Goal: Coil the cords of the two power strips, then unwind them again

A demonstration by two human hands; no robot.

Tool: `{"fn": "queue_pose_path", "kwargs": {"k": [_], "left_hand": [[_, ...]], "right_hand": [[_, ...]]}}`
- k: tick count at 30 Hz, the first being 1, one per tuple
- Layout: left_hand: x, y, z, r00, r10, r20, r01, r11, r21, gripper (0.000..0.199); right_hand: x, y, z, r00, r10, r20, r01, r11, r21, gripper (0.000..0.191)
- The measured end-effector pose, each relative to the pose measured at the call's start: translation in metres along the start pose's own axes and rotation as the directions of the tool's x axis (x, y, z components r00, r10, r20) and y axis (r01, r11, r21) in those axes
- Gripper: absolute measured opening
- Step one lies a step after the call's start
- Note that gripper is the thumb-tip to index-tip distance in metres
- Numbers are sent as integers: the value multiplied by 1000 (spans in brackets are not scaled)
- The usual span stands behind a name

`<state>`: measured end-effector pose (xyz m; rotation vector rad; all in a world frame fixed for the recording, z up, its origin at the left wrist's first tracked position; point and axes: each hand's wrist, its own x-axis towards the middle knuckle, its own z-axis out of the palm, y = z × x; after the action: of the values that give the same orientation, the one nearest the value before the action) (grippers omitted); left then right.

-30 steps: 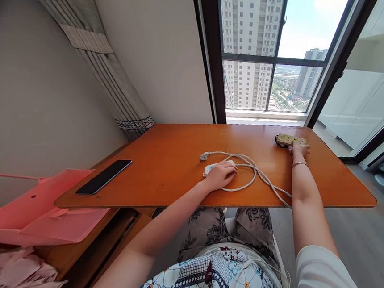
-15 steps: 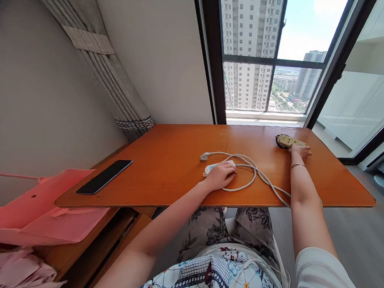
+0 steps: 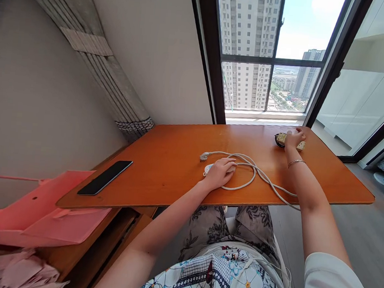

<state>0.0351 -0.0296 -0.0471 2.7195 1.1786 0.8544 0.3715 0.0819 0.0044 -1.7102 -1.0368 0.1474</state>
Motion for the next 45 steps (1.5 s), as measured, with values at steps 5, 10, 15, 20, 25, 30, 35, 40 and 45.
{"fn": "queue_pose_path", "kwargs": {"k": [5,10,15,20,25,30,35,40,45], "left_hand": [[6,5,-6,982,-160,99,148,981,124,44],[15,10,-11,965,-198,173,153,958,244,46],[19,12,-14,960,-181,214,108,944,313,29],[14,10,-15,965,-197,174,140,945,295,30],[17,8,-20,975,-193,107,176,972,153,38],[29,11,-47,987,-152,50,157,980,-124,29],[32,20,-86,984,-34,173,138,761,-634,38],[23,36,-119,975,-201,98,153,275,-949,39],[7,44,-152,880,-472,52,-13,-132,-991,32]], "right_hand": [[-73,-35,0,753,-220,620,195,975,110,29],[-153,-45,-30,395,-303,867,669,742,-45,42],[-176,-44,-54,498,-173,850,780,517,-352,42],[-168,-37,-63,499,-43,866,764,492,-416,28],[-166,-45,-70,613,-220,759,678,640,-362,32],[-167,-64,-75,601,-585,544,640,760,109,31],[-169,-82,-70,662,-664,348,547,745,381,30],[-176,-83,-71,558,-587,587,450,808,380,34],[-187,-61,-80,414,-568,712,658,727,197,34]]}}
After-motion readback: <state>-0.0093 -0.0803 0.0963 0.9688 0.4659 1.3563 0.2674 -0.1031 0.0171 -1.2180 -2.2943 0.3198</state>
